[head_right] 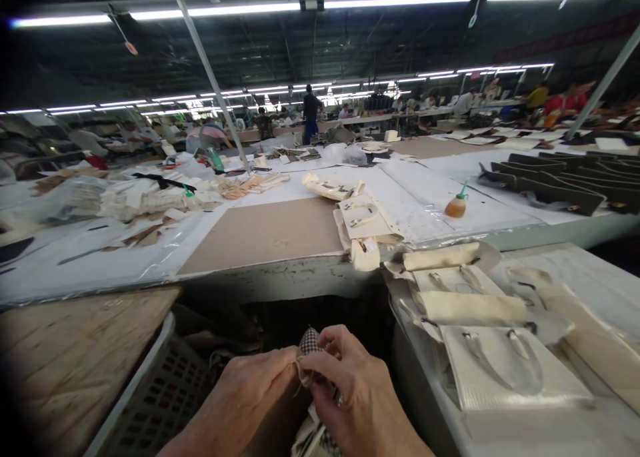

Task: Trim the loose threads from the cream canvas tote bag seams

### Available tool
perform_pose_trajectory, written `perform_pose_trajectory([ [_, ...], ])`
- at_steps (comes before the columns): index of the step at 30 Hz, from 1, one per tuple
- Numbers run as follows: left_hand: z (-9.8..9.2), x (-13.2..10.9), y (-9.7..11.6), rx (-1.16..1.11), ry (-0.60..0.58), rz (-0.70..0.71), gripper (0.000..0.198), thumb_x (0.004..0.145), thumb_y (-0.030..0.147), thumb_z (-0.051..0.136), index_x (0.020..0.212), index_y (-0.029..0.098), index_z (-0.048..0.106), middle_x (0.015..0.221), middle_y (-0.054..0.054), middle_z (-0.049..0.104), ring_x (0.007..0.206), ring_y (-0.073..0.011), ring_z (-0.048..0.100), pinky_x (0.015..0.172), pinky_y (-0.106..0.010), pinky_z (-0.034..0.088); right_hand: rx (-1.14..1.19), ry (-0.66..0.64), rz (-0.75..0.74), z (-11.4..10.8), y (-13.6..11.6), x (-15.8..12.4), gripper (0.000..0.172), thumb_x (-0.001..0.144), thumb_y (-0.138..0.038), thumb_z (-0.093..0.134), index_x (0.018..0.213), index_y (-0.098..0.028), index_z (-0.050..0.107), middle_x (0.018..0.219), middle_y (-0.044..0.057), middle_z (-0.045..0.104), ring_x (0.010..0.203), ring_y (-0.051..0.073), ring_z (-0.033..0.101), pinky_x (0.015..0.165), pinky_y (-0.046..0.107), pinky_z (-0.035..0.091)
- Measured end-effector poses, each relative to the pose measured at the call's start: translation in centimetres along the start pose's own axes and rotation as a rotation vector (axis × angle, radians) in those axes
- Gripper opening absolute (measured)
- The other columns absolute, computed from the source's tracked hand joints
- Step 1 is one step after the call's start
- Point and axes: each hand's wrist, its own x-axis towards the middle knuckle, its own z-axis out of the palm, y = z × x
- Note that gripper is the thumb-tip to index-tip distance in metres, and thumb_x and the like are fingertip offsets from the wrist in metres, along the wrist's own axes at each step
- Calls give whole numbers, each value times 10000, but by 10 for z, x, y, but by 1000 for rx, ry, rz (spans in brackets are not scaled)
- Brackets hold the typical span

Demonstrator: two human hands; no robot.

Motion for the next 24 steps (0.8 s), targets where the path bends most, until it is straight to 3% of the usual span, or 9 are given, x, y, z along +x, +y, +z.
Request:
perform_pose_trajectory([
  [4, 0, -1, 0, 21, -31, 0, 262, 975, 150, 374, 838, 186, 595, 842, -35, 684, 756, -160, 646, 696, -227, 465, -71, -153, -38, -17, -7, 5, 252, 859, -64, 583, 1008, -260, 640, 997, 7, 550, 860, 145, 588, 729, 262, 508],
  [7, 0, -1, 1, 33, -30, 6, 243, 977, 152, 388, 837, 187, 583, 821, -17, 674, 740, -157, 639, 669, -230, 447, -120, -181, 4, -24, -11, 10, 176, 825, -51, 617, 862, -221, 638, 945, 4, 565, 842, 152, 585, 706, 261, 497],
  [10, 1, -1, 1, 31, -15, 5, 233, 979, 164, 404, 813, 190, 566, 819, -3, 671, 722, -151, 631, 646, -233, 427, -142, -163, 57, -22, -12, 12, 163, 791, -64, 677, 837, -219, 657, 927, 9, 575, 841, 169, 592, 710, 279, 496],
  [19, -1, -1, 1, 8, 2, -49, 243, 980, 180, 395, 816, 198, 573, 789, 7, 661, 711, -147, 626, 640, -226, 420, 74, 116, 111, 5, 3, -7, 129, 892, -163, 602, 782, -211, 650, 901, 13, 570, 786, 145, 622, 658, 231, 487],
  [24, -2, -2, 2, 30, -6, -55, 256, 982, 188, 387, 798, 198, 566, 787, -1, 664, 711, -153, 626, 639, -228, 425, 47, 330, 56, 25, 9, -12, 121, 906, -148, 545, 815, -195, 609, 934, 40, 605, 780, 137, 655, 661, 203, 515],
])
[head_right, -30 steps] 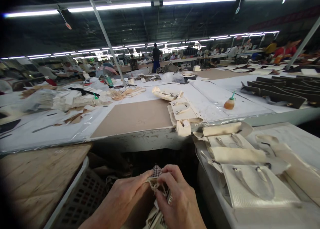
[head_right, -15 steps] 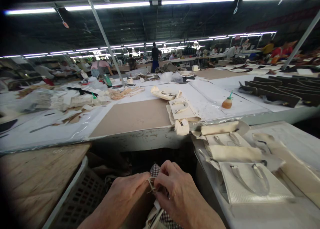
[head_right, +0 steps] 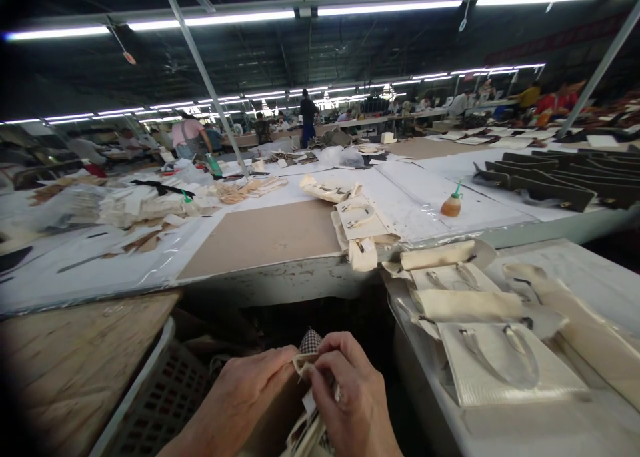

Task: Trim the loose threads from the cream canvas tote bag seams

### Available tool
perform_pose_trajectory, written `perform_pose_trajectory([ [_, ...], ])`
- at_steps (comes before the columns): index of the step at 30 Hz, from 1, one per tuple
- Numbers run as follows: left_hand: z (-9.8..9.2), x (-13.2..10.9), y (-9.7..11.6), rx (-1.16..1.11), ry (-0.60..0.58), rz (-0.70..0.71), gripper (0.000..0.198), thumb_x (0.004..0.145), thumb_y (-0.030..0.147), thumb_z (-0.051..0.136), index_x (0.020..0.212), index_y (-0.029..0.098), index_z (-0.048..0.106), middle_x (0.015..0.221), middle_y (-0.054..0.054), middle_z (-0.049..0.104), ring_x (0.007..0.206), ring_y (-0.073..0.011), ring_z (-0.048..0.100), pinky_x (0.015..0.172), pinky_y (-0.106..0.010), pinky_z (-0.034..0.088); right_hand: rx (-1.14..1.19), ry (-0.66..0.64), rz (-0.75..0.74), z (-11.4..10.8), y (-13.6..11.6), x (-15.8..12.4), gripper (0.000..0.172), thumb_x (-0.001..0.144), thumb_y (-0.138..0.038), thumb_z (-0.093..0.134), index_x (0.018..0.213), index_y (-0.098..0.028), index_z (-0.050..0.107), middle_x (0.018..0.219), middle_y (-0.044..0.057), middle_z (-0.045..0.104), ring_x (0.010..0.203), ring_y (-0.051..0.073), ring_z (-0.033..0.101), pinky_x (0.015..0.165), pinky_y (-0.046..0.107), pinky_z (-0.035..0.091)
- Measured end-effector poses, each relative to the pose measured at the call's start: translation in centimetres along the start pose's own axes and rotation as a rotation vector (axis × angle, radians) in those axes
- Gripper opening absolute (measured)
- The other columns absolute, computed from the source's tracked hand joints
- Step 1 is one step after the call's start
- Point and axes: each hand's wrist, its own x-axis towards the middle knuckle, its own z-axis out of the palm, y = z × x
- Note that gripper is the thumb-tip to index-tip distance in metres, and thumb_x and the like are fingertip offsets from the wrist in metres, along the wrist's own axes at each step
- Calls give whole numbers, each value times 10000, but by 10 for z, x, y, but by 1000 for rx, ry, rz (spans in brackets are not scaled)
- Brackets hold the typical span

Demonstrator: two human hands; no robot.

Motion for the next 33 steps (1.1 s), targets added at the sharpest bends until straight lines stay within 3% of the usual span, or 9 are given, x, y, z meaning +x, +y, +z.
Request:
perform_pose_trajectory([
  [3, 0, 1, -1, 10, 13, -7, 263, 979, 182, 379, 801, 199, 572, 795, -8, 672, 712, -159, 630, 648, -235, 433, -36, 104, -25, 9, 3, -3, 121, 907, -154, 542, 815, -195, 609, 977, 58, 651, 800, 143, 684, 688, 199, 537],
  [10, 4, 5, -4, 0, 82, 29, 265, 952, 169, 407, 770, 202, 596, 784, -7, 642, 679, -150, 619, 628, -242, 442, -93, 181, 60, 22, 8, -9, 168, 935, -215, 498, 801, -219, 600, 954, 48, 717, 827, 166, 709, 729, 236, 544],
  [15, 1, 10, -6, -248, 93, 98, 249, 930, 151, 450, 872, 217, 683, 1108, -24, 665, 967, -153, 639, 875, -223, 471, -124, 153, 112, 22, 8, -10, 178, 938, -226, 488, 781, -224, 573, 933, 26, 714, 729, 139, 698, 655, 223, 516],
  [18, -5, 12, -3, -337, 27, 107, 263, 910, 99, 471, 977, 240, 682, 1101, 16, 684, 995, -129, 636, 905, -197, 459, -122, 140, 112, 21, 7, -9, 192, 944, -234, 472, 777, -227, 566, 933, 18, 709, 712, 135, 691, 632, 220, 504],
  [23, -5, 17, 7, -94, 6, 60, 236, 818, 73, 611, 978, 240, 657, 900, 49, 705, 845, -146, 656, 773, -225, 478, -103, 133, 99, 21, 8, -9, 186, 947, -223, 464, 794, -229, 569, 934, 18, 708, 724, 139, 692, 652, 217, 515],
  [28, 11, 22, 8, 354, 49, 223, 144, 858, 49, 548, 859, 172, 623, 815, -22, 686, 724, -201, 652, 626, -283, 477, -60, 115, 62, 20, 8, -10, 204, 965, -230, 453, 808, -226, 582, 934, 27, 704, 748, 142, 692, 653, 212, 523],
  [33, 15, 21, 0, 314, 151, 337, 180, 863, 38, 507, 781, 183, 576, 710, 7, 637, 626, -158, 603, 565, -252, 411, -27, 106, 17, 16, 3, -7, 191, 973, -228, 464, 824, -224, 583, 922, 26, 705, 765, 136, 697, 676, 200, 538],
])
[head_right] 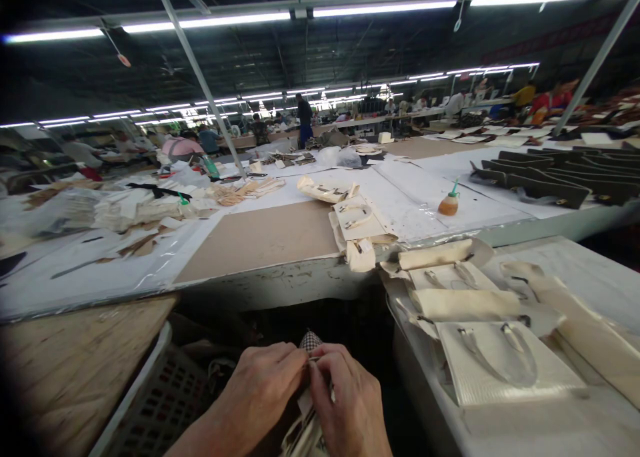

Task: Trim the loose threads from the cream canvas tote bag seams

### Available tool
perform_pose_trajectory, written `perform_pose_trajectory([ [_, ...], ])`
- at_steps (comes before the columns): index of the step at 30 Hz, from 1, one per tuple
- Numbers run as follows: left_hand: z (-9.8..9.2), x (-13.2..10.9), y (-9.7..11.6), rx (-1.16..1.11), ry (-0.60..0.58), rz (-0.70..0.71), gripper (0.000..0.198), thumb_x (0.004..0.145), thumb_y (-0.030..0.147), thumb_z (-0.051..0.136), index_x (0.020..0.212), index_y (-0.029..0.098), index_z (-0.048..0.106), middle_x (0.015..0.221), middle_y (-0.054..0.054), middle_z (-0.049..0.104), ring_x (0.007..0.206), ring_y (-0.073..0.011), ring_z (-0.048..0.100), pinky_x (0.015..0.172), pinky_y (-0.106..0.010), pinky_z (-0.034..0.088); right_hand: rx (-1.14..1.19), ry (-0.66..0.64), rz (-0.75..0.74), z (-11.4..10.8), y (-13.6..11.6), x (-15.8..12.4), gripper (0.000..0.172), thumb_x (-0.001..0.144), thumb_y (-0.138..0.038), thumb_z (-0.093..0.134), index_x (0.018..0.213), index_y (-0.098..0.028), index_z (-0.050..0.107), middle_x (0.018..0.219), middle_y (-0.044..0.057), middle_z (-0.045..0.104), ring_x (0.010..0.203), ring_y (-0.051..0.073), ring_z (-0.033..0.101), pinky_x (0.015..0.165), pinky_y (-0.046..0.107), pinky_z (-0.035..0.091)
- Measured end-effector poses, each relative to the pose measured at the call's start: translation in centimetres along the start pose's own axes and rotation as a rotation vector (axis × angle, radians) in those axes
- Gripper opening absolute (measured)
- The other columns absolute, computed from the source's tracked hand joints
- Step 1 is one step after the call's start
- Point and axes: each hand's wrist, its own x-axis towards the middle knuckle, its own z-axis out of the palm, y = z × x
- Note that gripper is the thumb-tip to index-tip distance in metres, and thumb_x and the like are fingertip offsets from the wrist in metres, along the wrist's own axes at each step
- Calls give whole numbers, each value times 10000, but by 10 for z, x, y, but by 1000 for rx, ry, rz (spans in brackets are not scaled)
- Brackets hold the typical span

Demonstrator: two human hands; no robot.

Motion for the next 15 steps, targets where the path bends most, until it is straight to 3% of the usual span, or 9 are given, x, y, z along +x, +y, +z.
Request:
perform_pose_trajectory([
  [6, -5, 4, -5, -169, -23, -167, 292, 929, 92, 435, 672, 172, 548, 668, 11, 606, 609, -116, 569, 581, -221, 360, 55, -62, 29, 2, -2, 11, 194, 991, -249, 442, 862, -221, 585, 1002, 58, 692, 874, 162, 696, 759, 237, 557],
  [12, -26, 17, -21, -142, -48, -428, 333, 947, 213, 454, 647, 170, 593, 639, 24, 612, 595, -115, 541, 574, -216, 321, 169, 39, 221, -14, -7, 29, 236, 979, -380, 496, 820, -208, 524, 1289, 138, 602, 1067, 215, 674, 852, 297, 573],
  [15, -46, 21, -27, -100, -14, -518, 359, 954, 260, 450, 646, 169, 610, 597, 17, 602, 564, -123, 528, 561, -231, 295, 244, -90, 142, -30, -28, 38, 201, 996, -390, 463, 1004, -230, 585, 1240, 83, 649, 1105, 199, 651, 889, 295, 559],
])
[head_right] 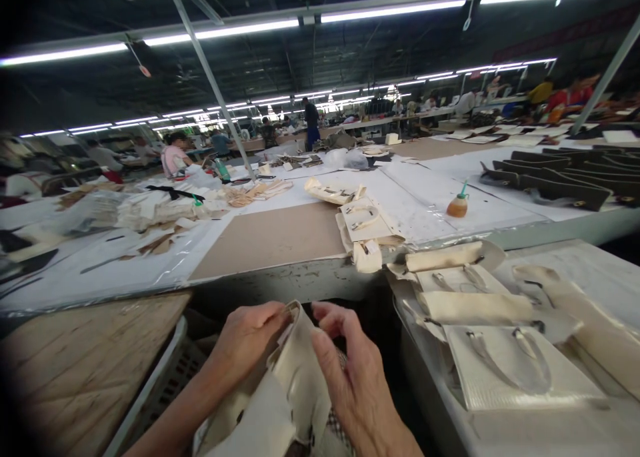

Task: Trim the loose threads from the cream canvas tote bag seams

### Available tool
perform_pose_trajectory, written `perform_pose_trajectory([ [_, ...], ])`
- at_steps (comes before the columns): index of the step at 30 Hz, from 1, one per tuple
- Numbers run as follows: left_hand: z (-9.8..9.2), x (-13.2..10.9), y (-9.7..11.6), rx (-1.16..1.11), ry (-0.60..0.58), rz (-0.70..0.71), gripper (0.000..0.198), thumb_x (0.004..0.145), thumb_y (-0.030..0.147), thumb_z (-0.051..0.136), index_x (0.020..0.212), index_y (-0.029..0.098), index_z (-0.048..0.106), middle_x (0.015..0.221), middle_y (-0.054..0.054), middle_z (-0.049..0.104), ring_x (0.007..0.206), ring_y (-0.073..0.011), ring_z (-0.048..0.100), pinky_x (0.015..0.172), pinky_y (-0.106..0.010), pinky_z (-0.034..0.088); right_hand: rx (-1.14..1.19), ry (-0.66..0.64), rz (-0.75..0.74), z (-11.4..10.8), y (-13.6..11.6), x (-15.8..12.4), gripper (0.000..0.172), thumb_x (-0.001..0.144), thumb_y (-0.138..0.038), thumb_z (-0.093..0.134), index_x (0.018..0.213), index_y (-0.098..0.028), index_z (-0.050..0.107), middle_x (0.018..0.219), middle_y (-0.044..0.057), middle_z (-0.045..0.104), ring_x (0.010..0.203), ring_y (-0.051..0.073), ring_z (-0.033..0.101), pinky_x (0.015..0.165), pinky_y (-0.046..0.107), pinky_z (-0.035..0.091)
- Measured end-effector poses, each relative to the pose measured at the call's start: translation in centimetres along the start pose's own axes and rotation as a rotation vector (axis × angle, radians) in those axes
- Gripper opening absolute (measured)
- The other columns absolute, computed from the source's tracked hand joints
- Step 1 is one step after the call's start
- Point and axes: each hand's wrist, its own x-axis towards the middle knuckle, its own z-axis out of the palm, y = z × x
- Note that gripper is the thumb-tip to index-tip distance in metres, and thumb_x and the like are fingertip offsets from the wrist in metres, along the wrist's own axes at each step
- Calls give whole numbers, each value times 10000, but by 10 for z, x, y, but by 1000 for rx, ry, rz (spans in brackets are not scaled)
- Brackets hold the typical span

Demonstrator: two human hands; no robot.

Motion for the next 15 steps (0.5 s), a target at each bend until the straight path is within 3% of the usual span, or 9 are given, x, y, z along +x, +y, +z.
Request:
perform_pose_trajectory([
  [2, -14, -4, 2, 21, 18, -36, 369, 967, 293, 440, 671, 173, 625, 605, 8, 620, 579, -134, 553, 573, -238, 297, -14, -206, -110, -8, -22, 3, 268, 1017, -394, 419, 1181, -279, 597, 1185, 26, 686, 1110, 179, 648, 923, 287, 544],
  [4, -25, -16, 5, 58, 7, -66, 377, 981, 303, 423, 690, 182, 631, 631, -3, 650, 607, -148, 587, 586, -246, 303, -41, -383, -253, -17, -42, 8, 332, 1050, -384, 332, 1192, -316, 624, 1123, -29, 718, 1092, 154, 655, 1018, 309, 480],
  [6, -28, -34, 6, 124, -32, -102, 363, 986, 273, 408, 710, 193, 630, 671, -14, 684, 645, -168, 627, 602, -257, 313, -92, -576, -333, -24, -54, 13, 433, 1073, -326, 257, 1043, -308, 689, 998, -65, 748, 965, 122, 693, 1065, 322, 427],
  [8, -24, -53, 5, 190, -89, -144, 341, 986, 236, 394, 739, 199, 627, 723, -29, 715, 698, -194, 667, 622, -270, 327, -233, -690, -389, -24, -55, 14, 487, 1073, -303, 277, 861, -277, 714, 836, -69, 752, 790, 109, 704, 1043, 343, 440],
  [10, -17, -67, 2, 216, -136, -185, 340, 993, 226, 370, 764, 201, 620, 766, -43, 732, 738, -212, 688, 637, -280, 343, -414, -693, -480, -15, -44, 7, 461, 1046, -324, 394, 702, -256, 695, 664, -64, 719, 721, 126, 693, 972, 372, 491],
  [12, -12, -76, 0, 199, -148, -207, 323, 992, 219, 365, 782, 205, 609, 791, -42, 734, 762, -216, 690, 652, -286, 358, -532, -641, -593, 3, -28, -8, 448, 984, -322, 526, 553, -244, 624, 489, -60, 645, 770, 170, 690, 864, 375, 535],
  [15, -13, -77, -1, 150, -165, -197, 257, 964, 190, 388, 815, 212, 596, 823, -33, 720, 797, -216, 678, 679, -290, 379, -731, -447, -603, 31, -2, -35, 326, 875, -373, 641, 584, -229, 613, 498, 6, 645, 743, 252, 668, 852, 494, 536],
])
